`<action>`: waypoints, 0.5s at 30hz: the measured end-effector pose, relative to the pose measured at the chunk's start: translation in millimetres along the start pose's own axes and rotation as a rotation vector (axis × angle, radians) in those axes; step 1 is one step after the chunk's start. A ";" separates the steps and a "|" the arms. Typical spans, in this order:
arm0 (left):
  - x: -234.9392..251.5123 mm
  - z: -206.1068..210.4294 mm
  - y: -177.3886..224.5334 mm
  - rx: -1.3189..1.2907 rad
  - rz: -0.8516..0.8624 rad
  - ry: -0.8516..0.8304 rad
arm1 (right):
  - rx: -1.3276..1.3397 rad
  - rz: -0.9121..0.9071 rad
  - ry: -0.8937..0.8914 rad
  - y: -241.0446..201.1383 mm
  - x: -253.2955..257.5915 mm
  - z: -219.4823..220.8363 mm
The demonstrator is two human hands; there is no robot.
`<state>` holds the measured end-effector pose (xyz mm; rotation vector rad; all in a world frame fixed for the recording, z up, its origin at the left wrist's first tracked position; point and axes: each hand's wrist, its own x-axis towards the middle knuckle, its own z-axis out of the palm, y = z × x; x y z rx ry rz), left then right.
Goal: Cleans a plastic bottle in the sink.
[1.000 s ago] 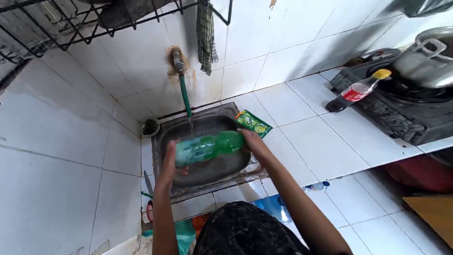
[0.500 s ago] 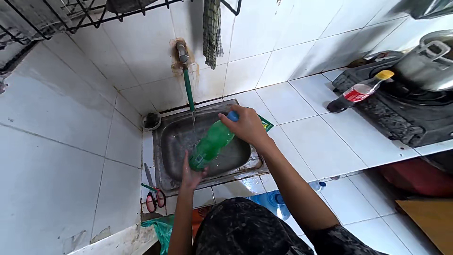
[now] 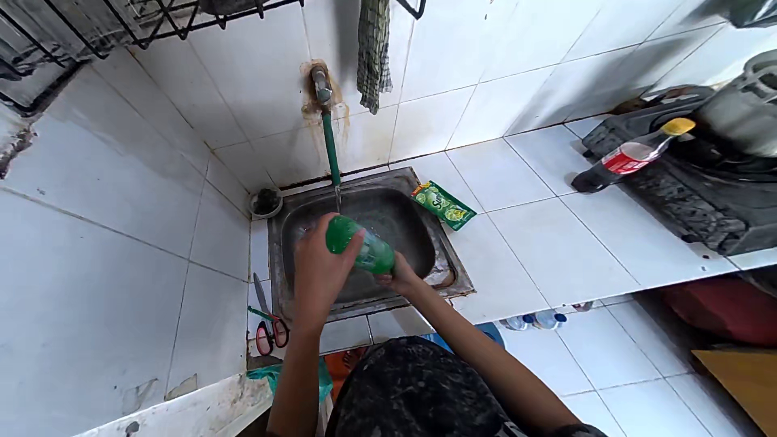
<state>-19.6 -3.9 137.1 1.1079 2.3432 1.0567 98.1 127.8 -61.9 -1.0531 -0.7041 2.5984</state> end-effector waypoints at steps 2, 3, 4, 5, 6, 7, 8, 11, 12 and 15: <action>0.2 -0.2 7.7 0.037 -0.016 -0.040 | 0.057 0.039 -0.012 4.6 4.0 3.2; 0.0 -2.2 7.1 0.025 -0.034 -0.058 | 0.052 0.034 -0.005 2.5 6.5 6.1; -0.3 -4.6 1.8 -0.009 -0.054 -0.068 | 0.023 0.008 0.009 -2.5 8.7 9.5; -0.8 -7.2 -7.8 -0.063 -0.081 -0.075 | -0.026 -0.029 0.037 -10.6 9.9 14.2; -1.3 -9.1 -21.4 -0.137 -0.117 -0.073 | -0.091 -0.064 0.082 -20.8 11.4 19.8; -1.8 -10.0 -37.9 -0.234 -0.162 -0.062 | -0.186 -0.100 0.137 -32.9 11.9 26.9; -1.8 -9.0 -55.9 -0.341 -0.219 -0.040 | -0.306 -0.136 0.190 -45.7 11.6 35.0; 7.4 10.7 -118.5 -0.652 -0.461 0.076 | -0.779 -0.266 0.228 -75.3 17.0 62.3; 11.8 21.5 -138.5 -0.766 -0.557 0.124 | -0.923 -0.302 0.213 -80.1 23.4 71.2; 22.5 55.3 -182.2 -0.999 -0.742 0.245 | -1.262 -0.394 0.132 -85.1 45.7 97.5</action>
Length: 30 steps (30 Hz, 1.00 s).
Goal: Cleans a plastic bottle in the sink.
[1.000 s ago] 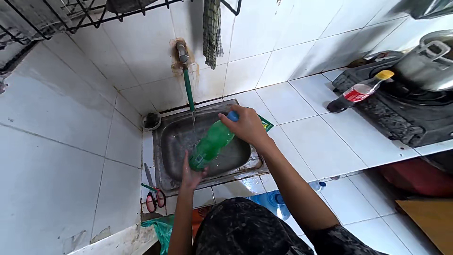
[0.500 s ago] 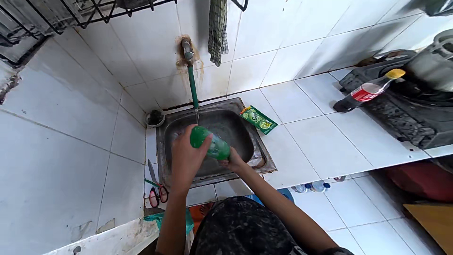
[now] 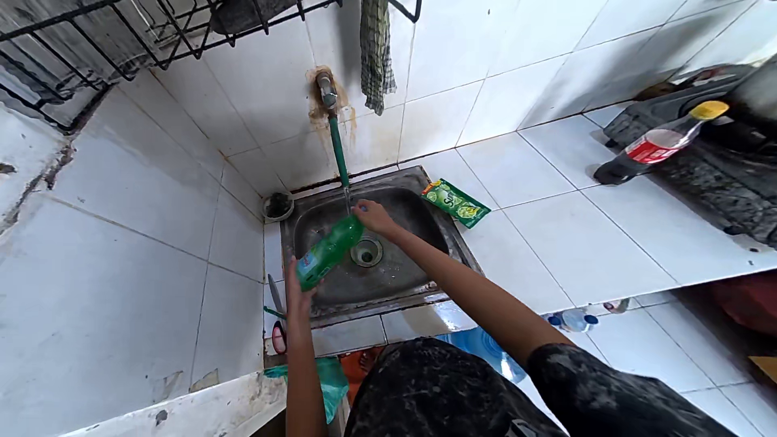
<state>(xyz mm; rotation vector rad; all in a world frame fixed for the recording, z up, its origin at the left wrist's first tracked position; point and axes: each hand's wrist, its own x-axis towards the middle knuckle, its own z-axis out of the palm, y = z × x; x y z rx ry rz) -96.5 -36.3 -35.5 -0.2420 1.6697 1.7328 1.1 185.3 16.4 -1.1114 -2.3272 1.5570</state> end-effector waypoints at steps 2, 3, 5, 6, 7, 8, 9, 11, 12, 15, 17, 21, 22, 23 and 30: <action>16.2 0.7 -19.1 -0.126 -0.075 0.006 | -0.182 -0.096 -0.036 -10.1 16.6 7.1; 20.9 2.8 -27.4 -0.178 -0.104 0.018 | -0.257 -0.132 -0.053 -14.6 23.1 10.0; 25.0 8.0 -40.5 -0.247 -0.150 0.020 | -0.388 -0.169 -0.065 -24.8 30.7 14.3; 26.3 11.0 -46.5 -0.280 -0.164 0.019 | -0.448 -0.166 -0.065 -29.9 32.4 16.3; 27.2 14.5 -52.4 -0.319 -0.182 0.022 | -0.497 -0.161 -0.071 -35.0 32.1 17.5; 27.3 18.1 -57.9 -0.360 -0.203 0.023 | -0.541 -0.176 -0.083 -39.0 30.8 18.4; 28.4 21.7 -63.4 -0.399 -0.220 0.027 | -0.570 -0.208 -0.104 -41.4 29.9 19.6; 31.4 28.3 -73.2 -0.491 -0.247 0.019 | -0.504 -0.296 -0.132 -37.8 33.7 22.0; 32.5 31.0 -77.3 -0.520 -0.258 0.013 | -0.424 -0.326 -0.122 -34.2 35.3 22.6; 31.9 36.7 -83.0 -0.534 -0.280 -0.016 | -0.261 -0.248 -0.007 -29.4 39.2 20.7; 31.3 40.7 -84.8 -0.526 -0.306 -0.046 | -0.260 -0.190 0.001 -31.9 42.7 14.0; 30.7 55.3 -83.7 -0.559 -0.394 -0.125 | 0.224 -0.239 -0.058 -16.1 42.1 17.8; 29.5 59.0 -83.1 -0.565 -0.418 -0.138 | 0.354 -0.240 -0.081 -10.3 39.1 19.6; 28.9 61.3 -82.2 -0.562 -0.435 -0.154 | 0.452 -0.248 -0.102 -3.7 37.6 21.9; 28.7 71.3 -85.6 -0.573 -0.537 -0.294 | 0.400 -0.141 -0.112 2.9 22.3 19.9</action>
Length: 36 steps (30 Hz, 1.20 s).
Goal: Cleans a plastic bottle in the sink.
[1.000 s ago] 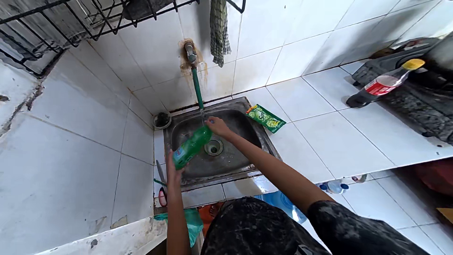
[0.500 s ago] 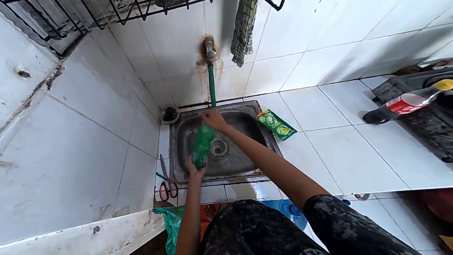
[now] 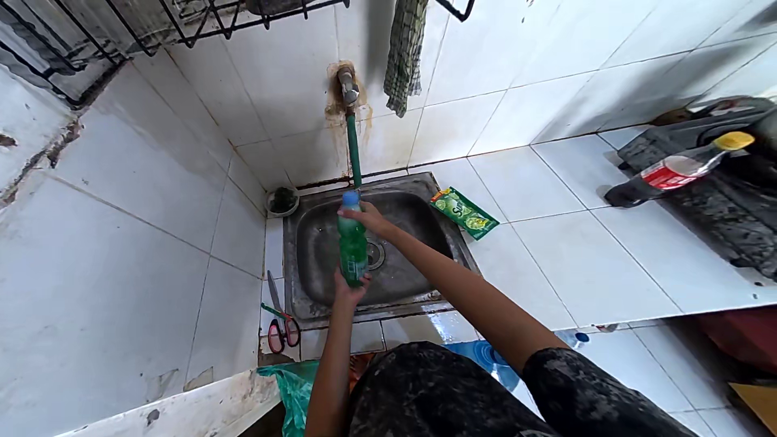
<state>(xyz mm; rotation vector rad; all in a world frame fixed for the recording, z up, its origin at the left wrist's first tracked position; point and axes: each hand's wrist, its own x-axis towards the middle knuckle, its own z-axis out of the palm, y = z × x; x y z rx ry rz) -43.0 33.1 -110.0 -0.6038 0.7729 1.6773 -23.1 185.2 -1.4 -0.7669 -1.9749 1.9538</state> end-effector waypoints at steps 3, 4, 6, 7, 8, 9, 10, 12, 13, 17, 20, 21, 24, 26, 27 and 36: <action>1.4 0.3 -0.9 -0.001 0.018 0.036 | -0.126 -0.033 0.173 -10.2 8.2 3.6; 0.8 2.3 -0.3 0.002 0.035 0.056 | -0.116 -0.037 0.213 -10.7 9.6 5.4; 0.0 7.8 0.0 -0.006 0.085 0.080 | -0.078 -0.040 0.280 -11.4 11.6 8.5; 0.1 9.7 -0.5 -0.009 0.118 0.084 | -0.080 -0.044 0.328 -12.5 11.9 11.6; 0.0 11.1 -1.8 -0.020 0.153 0.087 | -0.102 -0.042 0.380 -13.8 10.7 15.7; 0.8 12.6 -3.9 -0.035 0.187 0.089 | -0.137 -0.042 0.425 -15.2 9.2 19.7; 1.4 14.2 -6.3 -0.048 0.215 0.094 | -0.165 -0.039 0.449 -16.2 7.4 23.2; 1.9 14.1 -8.2 -0.062 0.203 0.087 | -0.156 -0.070 0.402 -15.3 4.6 26.2; 2.5 13.0 -6.0 -0.059 0.158 0.066 | -0.123 -0.104 0.312 -15.7 4.9 23.3; -2.3 -0.4 12.8 0.123 -0.083 0.001 | -0.041 -0.166 -0.150 -20.9 12.6 -0.8; -5.3 -1.8 19.7 0.242 -0.165 0.053 | 0.031 -0.139 -0.199 -16.5 14.4 -9.9; -4.5 -0.7 19.3 0.248 -0.157 0.056 | 0.052 -0.129 -0.160 -12.9 14.4 -10.9; 0.6 3.0 15.5 0.229 -0.089 0.086 | 0.086 -0.105 -0.024 -7.5 11.7 -12.5; 2.4 5.5 9.8 0.175 -0.029 0.125 | 0.080 -0.120 0.031 -7.4 7.4 -12.3; 3.1 6.9 6.1 0.138 0.002 0.132 | 0.078 -0.133 0.044 -9.0 4.4 -11.6; 4.9 21.0 -24.7 -0.059 0.175 0.151 | -0.092 -0.104 0.267 -13.9 2.5 3.8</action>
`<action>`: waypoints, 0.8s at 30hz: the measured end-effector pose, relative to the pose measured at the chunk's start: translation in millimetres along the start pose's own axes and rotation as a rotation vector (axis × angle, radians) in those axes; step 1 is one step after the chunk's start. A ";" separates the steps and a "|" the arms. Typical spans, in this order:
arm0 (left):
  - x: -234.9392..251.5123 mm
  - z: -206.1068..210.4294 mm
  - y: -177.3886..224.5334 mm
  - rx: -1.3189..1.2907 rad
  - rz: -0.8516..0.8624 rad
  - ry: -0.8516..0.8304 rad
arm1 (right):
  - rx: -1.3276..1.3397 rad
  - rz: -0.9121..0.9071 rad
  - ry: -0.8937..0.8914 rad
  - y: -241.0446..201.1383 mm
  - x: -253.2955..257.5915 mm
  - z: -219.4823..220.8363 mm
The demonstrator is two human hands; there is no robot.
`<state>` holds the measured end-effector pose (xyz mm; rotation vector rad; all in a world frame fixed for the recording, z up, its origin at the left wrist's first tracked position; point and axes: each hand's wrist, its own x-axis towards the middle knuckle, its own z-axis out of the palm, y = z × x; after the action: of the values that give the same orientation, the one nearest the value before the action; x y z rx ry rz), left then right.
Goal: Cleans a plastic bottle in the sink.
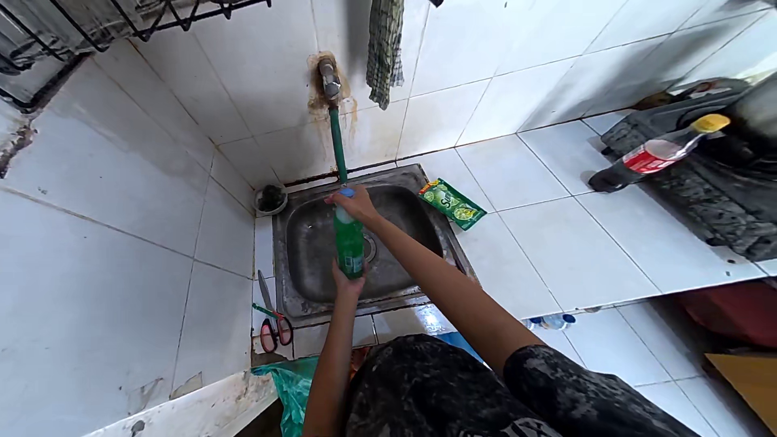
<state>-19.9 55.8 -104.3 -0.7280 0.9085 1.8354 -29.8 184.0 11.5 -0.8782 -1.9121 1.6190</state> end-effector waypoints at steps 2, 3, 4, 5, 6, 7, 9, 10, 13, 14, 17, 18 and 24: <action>-6.0 1.2 -1.8 -0.029 -0.011 -0.016 | -0.052 0.009 0.038 3.8 -1.4 3.4; -7.7 1.6 -2.0 -0.036 -0.023 -0.023 | -0.065 0.000 0.045 2.3 -6.4 3.1; -8.4 1.7 -1.9 -0.032 -0.035 -0.037 | -0.074 -0.024 0.058 2.1 -10.7 2.4; -9.4 1.3 -1.3 -0.026 -0.045 -0.059 | -0.076 -0.051 0.075 3.9 -14.8 1.2; -9.7 1.1 -0.8 -0.010 -0.052 -0.073 | -0.074 -0.075 0.093 8.7 -18.6 0.0; -10.2 0.9 -0.3 0.013 -0.056 -0.091 | -0.053 -0.086 0.104 15.9 -22.1 -0.9; -9.8 0.0 1.1 0.063 -0.060 -0.128 | 0.049 -0.079 0.117 32.3 -28.7 -2.1; -9.1 0.3 2.6 0.087 -0.060 -0.133 | 0.106 -0.055 0.118 37.9 -31.2 -4.3; -10.7 -0.2 11.8 0.232 -0.054 -0.104 | 0.235 0.045 0.163 49.1 -32.9 -15.5; -10.9 -0.3 16.3 0.324 -0.033 -0.110 | 0.287 0.085 0.210 50.6 -31.7 -18.5; -6.4 2.0 32.0 0.804 0.139 -0.225 | 0.401 0.138 0.326 51.8 -26.7 -27.3; -3.1 4.4 38.9 0.981 0.223 -0.279 | 0.421 0.133 0.326 52.0 -25.9 -29.8; -22.2 55.7 46.2 1.451 0.515 -0.283 | 0.583 0.127 0.324 47.2 -25.4 -31.8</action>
<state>-59.1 77.9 -43.4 0.6975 1.9257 1.0987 18.0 191.1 -27.9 -0.9422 -1.0952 1.8323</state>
